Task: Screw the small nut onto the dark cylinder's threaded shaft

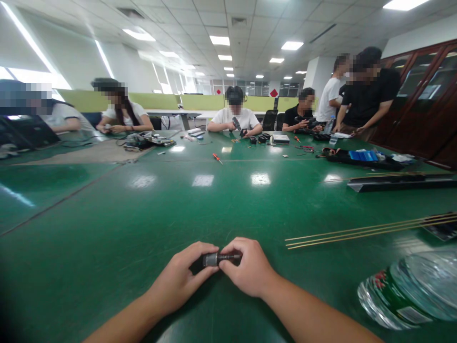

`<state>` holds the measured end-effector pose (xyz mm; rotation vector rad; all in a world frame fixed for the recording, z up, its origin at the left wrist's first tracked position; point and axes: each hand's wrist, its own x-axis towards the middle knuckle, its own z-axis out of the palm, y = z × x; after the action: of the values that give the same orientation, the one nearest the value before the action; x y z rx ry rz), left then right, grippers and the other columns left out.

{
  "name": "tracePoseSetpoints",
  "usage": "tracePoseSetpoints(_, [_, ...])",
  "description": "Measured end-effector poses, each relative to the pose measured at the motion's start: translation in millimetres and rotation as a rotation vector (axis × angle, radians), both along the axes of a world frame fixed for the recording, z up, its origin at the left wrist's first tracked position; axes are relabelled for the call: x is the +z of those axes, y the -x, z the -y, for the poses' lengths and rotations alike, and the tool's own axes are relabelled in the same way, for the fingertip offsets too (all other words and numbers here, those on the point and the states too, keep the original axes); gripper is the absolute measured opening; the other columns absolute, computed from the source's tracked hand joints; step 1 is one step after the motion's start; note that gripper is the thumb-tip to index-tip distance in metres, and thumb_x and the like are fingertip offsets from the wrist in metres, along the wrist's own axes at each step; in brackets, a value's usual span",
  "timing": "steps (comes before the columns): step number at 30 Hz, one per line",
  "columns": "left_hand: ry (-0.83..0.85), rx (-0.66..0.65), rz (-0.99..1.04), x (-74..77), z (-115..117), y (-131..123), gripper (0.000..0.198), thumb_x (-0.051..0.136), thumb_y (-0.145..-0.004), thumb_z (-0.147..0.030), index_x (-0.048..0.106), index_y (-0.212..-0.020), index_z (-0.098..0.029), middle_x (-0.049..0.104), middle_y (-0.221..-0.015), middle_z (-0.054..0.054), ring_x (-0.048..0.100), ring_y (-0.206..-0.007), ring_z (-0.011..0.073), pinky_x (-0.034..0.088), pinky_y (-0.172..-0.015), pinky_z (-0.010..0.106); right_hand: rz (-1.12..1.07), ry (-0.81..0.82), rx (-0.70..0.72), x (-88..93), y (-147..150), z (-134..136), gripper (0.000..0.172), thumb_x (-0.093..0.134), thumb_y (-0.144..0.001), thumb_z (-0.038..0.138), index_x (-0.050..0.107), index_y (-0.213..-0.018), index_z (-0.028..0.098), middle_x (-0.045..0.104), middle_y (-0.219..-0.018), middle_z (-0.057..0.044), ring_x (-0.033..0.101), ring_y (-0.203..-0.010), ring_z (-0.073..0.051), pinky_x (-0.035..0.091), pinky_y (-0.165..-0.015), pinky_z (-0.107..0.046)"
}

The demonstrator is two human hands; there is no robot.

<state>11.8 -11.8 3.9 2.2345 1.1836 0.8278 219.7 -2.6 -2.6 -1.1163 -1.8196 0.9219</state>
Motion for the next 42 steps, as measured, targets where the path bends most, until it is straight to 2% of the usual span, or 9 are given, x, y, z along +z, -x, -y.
tracePoseSetpoints(25, [0.002,0.042,0.003,5.0,1.3,-2.7,0.024,0.065,-0.087,-0.028,0.066,-0.11,-0.021,0.072,-0.1,0.007,0.067,-0.091,0.0216,0.054,-0.085,0.035,-0.001,0.048,0.01,-3.1,-4.6,-6.0,0.007,0.072,-0.072,0.017,0.075,-0.078,0.018,0.072,-0.075,-0.002,0.064,-0.07,-0.017,0.046,-0.065,-0.026])
tracePoseSetpoints(42, [-0.083,0.027,-0.094,4.3,-1.7,0.2,0.022,0.064,-0.09,-0.033,0.065,-0.11,-0.024,0.068,-0.098,0.006,0.061,-0.091,0.0228,0.047,-0.082,0.037,-0.034,0.062,0.006,-3.2,-2.3,-4.4,0.004,0.072,-0.074,0.021,0.072,-0.076,0.017,0.07,-0.074,-0.002,0.063,-0.068,-0.016,0.046,-0.064,-0.025])
